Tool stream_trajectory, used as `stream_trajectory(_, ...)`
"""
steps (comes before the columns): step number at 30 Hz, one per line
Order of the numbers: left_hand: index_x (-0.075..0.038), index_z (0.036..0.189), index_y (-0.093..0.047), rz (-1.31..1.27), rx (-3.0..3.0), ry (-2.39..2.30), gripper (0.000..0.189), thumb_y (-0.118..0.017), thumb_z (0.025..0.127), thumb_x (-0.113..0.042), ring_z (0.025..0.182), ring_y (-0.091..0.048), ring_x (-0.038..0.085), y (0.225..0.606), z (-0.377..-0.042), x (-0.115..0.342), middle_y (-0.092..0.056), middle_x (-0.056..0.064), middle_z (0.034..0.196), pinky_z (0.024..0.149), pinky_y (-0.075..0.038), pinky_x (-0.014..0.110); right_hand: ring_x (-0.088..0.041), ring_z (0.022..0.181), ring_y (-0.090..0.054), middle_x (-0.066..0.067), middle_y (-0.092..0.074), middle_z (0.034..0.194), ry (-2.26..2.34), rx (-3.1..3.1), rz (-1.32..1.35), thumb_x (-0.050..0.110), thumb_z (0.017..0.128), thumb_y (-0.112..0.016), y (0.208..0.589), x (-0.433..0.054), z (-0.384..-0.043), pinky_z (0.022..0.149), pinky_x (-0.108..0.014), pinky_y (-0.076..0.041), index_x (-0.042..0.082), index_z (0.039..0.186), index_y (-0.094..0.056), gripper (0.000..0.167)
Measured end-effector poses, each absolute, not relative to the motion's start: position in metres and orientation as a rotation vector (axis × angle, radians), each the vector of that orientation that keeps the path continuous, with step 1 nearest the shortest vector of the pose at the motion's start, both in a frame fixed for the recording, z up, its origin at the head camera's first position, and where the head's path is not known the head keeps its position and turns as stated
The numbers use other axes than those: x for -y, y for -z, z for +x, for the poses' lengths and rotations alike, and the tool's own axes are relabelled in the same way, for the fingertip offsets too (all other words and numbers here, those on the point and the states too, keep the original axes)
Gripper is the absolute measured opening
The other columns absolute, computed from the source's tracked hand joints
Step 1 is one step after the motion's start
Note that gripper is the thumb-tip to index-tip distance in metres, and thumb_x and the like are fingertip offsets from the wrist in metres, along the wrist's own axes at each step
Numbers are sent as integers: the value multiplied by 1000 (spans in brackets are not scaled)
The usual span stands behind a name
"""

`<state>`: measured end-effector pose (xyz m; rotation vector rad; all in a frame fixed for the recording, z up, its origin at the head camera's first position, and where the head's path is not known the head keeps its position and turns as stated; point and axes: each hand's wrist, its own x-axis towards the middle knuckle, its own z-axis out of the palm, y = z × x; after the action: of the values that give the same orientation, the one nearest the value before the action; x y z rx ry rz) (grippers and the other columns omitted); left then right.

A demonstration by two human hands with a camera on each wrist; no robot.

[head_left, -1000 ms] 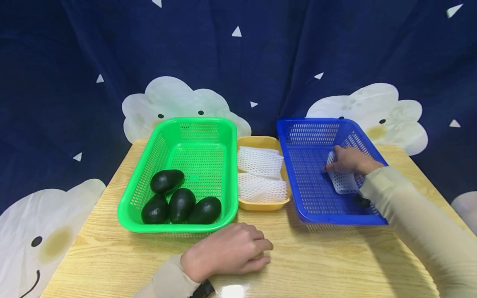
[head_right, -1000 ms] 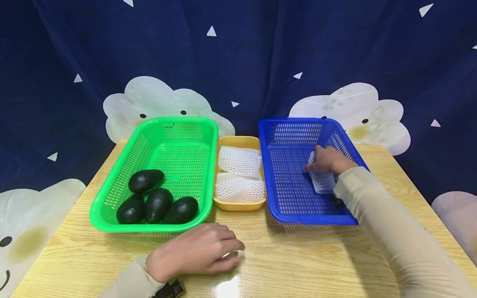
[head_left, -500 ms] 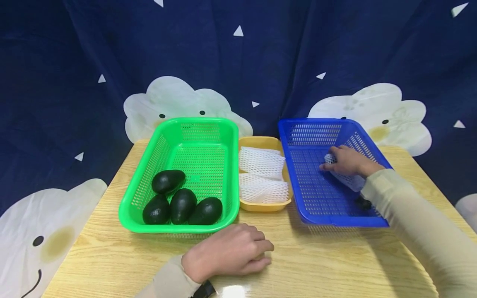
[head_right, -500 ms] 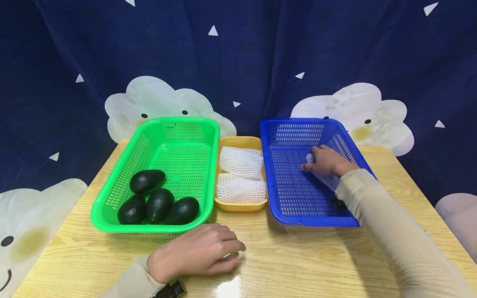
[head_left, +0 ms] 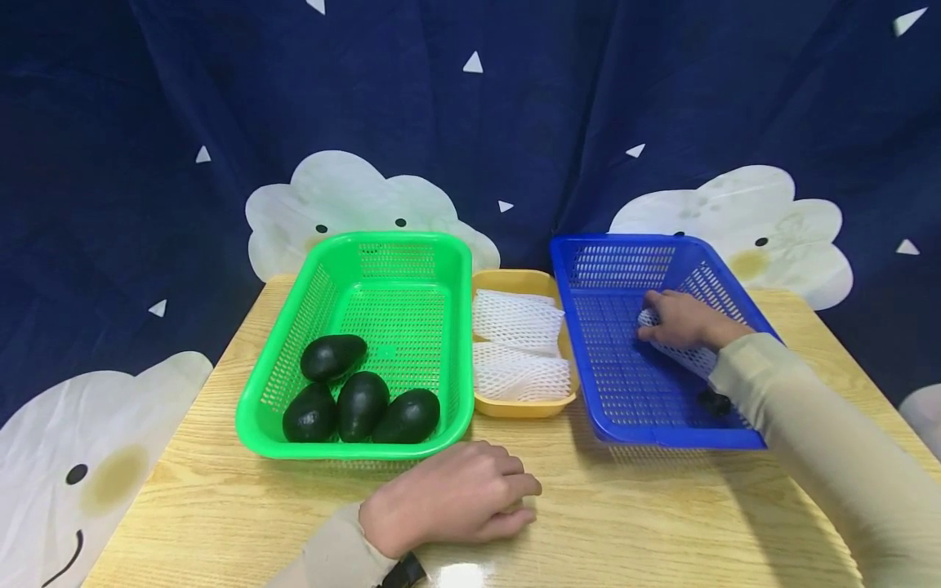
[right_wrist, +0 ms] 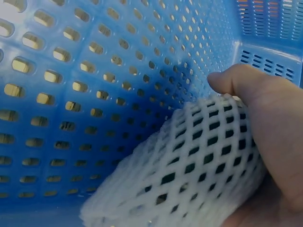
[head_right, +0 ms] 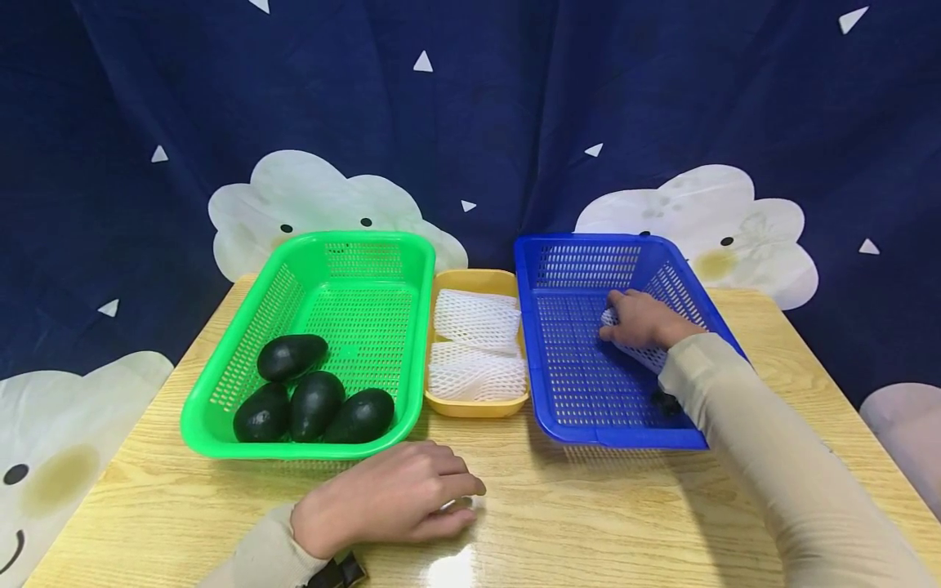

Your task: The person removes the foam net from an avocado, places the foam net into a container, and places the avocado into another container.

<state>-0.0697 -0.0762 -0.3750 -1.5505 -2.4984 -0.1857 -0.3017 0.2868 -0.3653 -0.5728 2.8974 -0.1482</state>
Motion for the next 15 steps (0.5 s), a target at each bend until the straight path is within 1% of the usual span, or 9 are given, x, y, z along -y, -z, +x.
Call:
stream_trajectory(2,-23,96,-68,-1550,2500,188,15,-62,101,-36,72,-58,1,375,-70,76,-64,-16,80,69,-52,20,-54,118,-55,-39,-50,128,172,-2887,-509,31,92,-72,366,-288,-302,101,-69,-46,-9,132,-47,62)
stream_trajectory(4,-23,96,-68,-1550,2504,193,15,-62,101,-35,72,-58,1,374,-70,76,-64,-15,80,69,-52,20,-57,123,-50,-43,-41,135,194,-2869,-417,34,93,-72,364,-288,-302,104,-72,-43,-12,141,-37,75)
stream_trajectory(5,-22,96,-68,-1550,2506,196,15,-63,101,-35,72,-58,1,374,-69,76,-64,-15,80,70,-52,20,-58,124,-47,-45,-37,138,203,-2859,-369,35,93,-72,364,-288,-302,106,-72,-42,-14,144,-32,81)
stream_trajectory(7,-22,97,-69,-1549,2511,200,15,-63,101,-35,73,-59,1,374,-69,76,-65,-15,81,70,-53,20,-60,124,-47,-49,-36,138,199,-2841,-291,38,92,-72,362,-289,-301,107,-72,-41,-19,144,-25,90)
stream_trajectory(9,-22,99,-71,-1550,2518,204,16,-63,101,-35,75,-61,1,374,-69,76,-67,-15,83,72,-54,19,-58,118,-52,-50,-42,131,181,-2829,-236,40,90,-74,360,-289,-300,104,-70,-45,-24,140,-24,95)
stream_trajectory(11,-21,101,-72,-1549,2524,205,16,-63,101,-34,77,-63,1,374,-69,76,-69,-14,85,73,-55,19,-53,106,-58,-46,-51,119,164,-2821,-207,42,89,-74,359,-289,-299,98,-65,-50,-27,132,-29,93)
stream_trajectory(13,-21,102,-72,-1548,2527,201,17,-62,101,-34,77,-63,1,374,-69,76,-70,-14,86,73,-55,19,-44,94,-60,-37,-57,104,131,-2817,-212,44,89,-74,358,-289,-299,89,-58,-54,-26,123,-37,86)
stream_trajectory(15,-21,102,-72,-1548,2528,202,17,-62,101,-34,77,-63,1,374,-69,76,-69,-14,86,73,-55,19,-37,84,-59,-27,-59,92,121,-2808,-221,45,90,-73,357,-290,-299,79,-52,-55,-22,114,-45,76)
